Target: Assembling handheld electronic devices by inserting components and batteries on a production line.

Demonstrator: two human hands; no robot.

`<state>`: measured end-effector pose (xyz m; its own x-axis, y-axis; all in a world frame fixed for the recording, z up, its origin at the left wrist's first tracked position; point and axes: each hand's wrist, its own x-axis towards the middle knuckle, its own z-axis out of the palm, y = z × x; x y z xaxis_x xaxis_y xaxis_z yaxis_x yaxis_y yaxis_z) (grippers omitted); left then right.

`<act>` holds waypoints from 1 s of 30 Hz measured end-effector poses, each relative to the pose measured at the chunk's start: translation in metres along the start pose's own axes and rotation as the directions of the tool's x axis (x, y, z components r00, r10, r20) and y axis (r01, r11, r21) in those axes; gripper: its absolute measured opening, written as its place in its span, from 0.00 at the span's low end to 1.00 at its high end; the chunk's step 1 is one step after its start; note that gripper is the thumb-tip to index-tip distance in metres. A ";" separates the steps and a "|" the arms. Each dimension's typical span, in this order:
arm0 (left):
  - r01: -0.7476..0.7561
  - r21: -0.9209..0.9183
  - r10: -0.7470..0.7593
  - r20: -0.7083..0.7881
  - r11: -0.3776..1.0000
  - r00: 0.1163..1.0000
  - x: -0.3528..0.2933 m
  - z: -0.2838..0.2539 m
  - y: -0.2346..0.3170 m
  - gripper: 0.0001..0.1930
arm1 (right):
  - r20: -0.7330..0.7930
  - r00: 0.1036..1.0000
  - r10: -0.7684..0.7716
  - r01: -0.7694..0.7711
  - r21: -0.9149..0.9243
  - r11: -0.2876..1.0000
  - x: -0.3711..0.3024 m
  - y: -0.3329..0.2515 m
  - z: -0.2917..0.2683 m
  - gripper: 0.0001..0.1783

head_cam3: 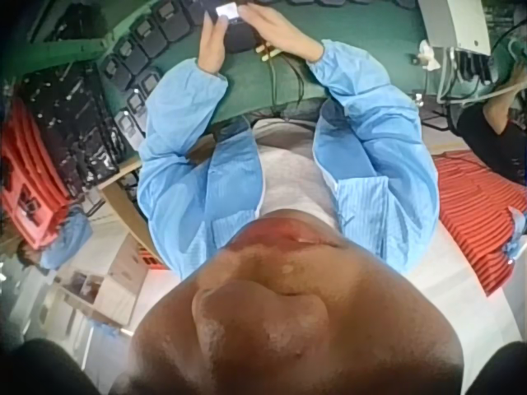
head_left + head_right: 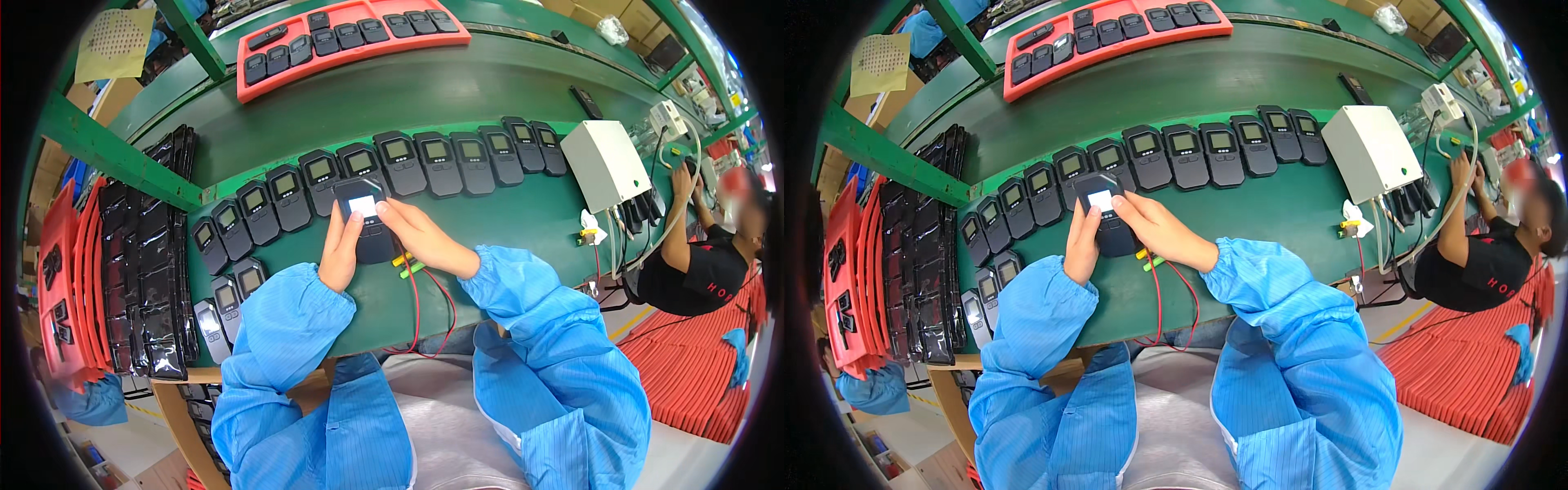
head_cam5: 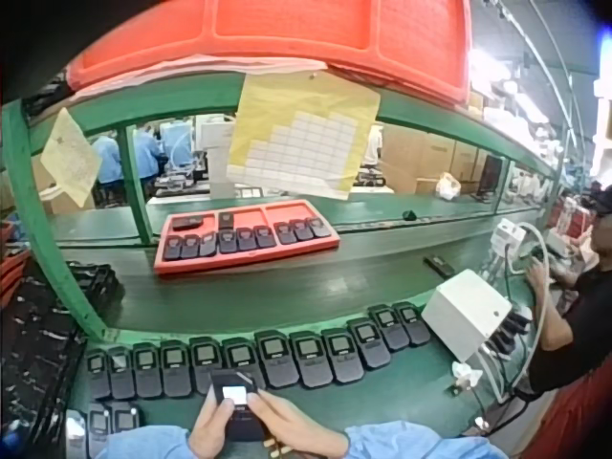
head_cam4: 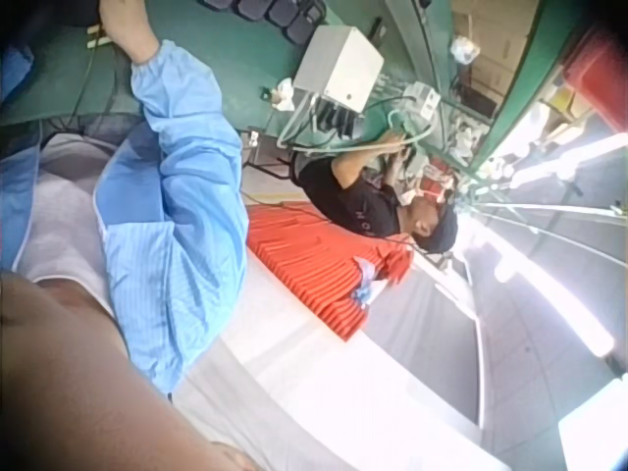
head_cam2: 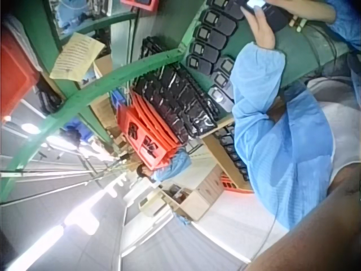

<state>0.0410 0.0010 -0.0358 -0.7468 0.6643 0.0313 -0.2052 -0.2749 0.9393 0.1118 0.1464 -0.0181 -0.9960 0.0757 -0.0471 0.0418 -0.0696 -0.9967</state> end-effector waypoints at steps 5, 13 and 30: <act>-0.005 -0.009 0.005 0.007 1.000 1.000 0.000 -0.001 0.000 0.23 | -0.001 1.000 -0.013 0.013 0.010 1.000 0.000 -0.003 0.002 0.24; 0.002 -0.015 -0.002 -0.004 1.000 1.000 0.000 0.002 0.001 0.22 | 0.005 1.000 -0.020 0.020 0.023 1.000 -0.001 -0.004 0.002 0.23; -0.009 -0.020 0.010 0.012 1.000 1.000 0.000 0.000 0.000 0.22 | 0.003 1.000 -0.004 0.004 0.003 1.000 -0.001 -0.004 0.002 0.23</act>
<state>0.0406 0.0010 -0.0361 -0.7408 0.6703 0.0445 -0.2110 -0.2951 0.9319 0.1121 0.1451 -0.0136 -0.9964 0.0731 -0.0432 0.0379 -0.0727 -0.9966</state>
